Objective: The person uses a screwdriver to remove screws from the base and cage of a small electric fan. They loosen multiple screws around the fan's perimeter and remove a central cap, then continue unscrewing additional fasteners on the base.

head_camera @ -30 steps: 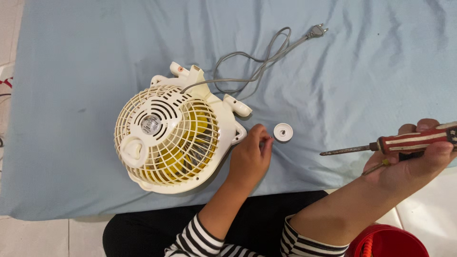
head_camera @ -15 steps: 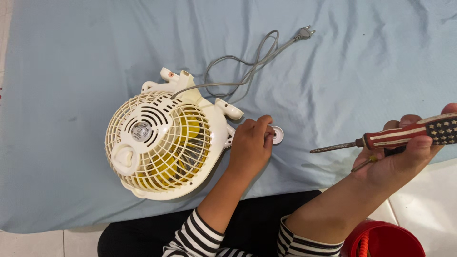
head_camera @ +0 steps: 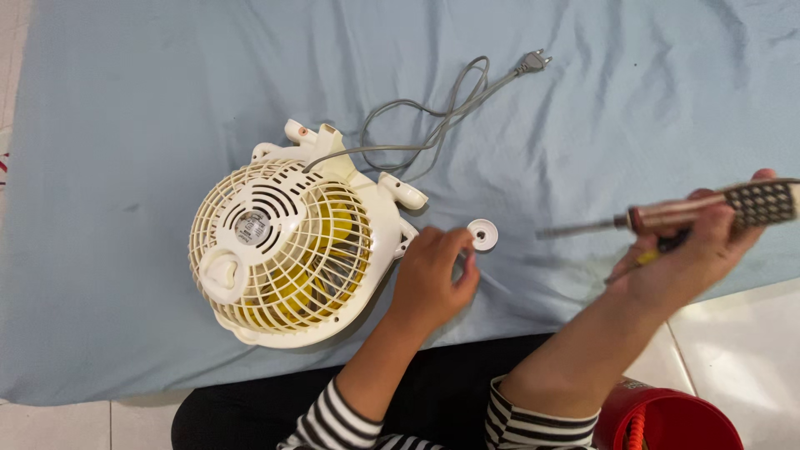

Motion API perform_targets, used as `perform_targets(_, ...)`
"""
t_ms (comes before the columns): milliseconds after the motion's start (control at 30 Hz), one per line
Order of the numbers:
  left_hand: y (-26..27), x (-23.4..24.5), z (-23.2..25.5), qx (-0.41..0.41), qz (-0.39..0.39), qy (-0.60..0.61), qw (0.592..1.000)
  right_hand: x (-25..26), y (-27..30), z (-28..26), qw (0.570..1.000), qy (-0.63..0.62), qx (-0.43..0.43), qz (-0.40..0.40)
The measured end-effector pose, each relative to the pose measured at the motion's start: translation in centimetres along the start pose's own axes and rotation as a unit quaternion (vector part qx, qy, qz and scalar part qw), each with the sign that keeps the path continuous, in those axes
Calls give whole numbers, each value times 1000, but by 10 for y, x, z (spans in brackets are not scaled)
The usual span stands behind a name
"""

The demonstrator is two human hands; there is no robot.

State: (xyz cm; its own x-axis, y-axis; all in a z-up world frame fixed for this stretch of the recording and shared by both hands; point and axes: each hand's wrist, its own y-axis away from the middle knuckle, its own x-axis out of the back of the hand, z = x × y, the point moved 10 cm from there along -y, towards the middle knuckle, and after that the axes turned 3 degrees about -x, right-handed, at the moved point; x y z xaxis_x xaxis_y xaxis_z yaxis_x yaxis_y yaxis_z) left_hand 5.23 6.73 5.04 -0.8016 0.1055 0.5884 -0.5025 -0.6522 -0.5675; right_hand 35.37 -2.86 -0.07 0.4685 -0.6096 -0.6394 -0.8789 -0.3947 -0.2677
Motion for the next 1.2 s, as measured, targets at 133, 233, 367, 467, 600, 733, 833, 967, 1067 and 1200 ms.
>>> perform_targets(133, 31, 28, 21, -45, 5, 16, 999, 4, -10, 41, 995, 29, -63, 74)
perform_targets(233, 59, 51, 29, -63, -6, 20, 998, 5, -10, 79, 979, 77, -164, 99)
perform_targets(367, 97, 99, 20, -61, 12, -5, 998, 8, -19, 108, 962, 139, -233, 37)
perform_targets(467, 127, 154, 8, -48, 82, -73, 993, 24, -28, 120, 950, 216, -226, 25)
perform_targets(600, 164, 230, -38, 34, 241, -127, 962, 21, -31, 104, 942, 321, -95, -40)
perform_targets(733, 187, 268, -132, 217, 269, 26, 938, -20, -8, 66, 927, 343, -77, -133)
perform_targets(833, 173, 278, -193, 235, 253, 98, 933, -71, 34, 34, 852, 468, -97, -212)
perform_targets(967, 134, 272, -266, 261, 216, 122, 933, -148, 131, 61, 655, 593, -233, -406)
perform_targets(1067, 101, 252, -286, 246, 150, 80, 954, -215, 183, 62, 671, 513, -143, -516)
perform_targets(1200, 115, 217, -291, 350, 108, 227, 902, -212, 166, 58, 677, 580, -102, -442)
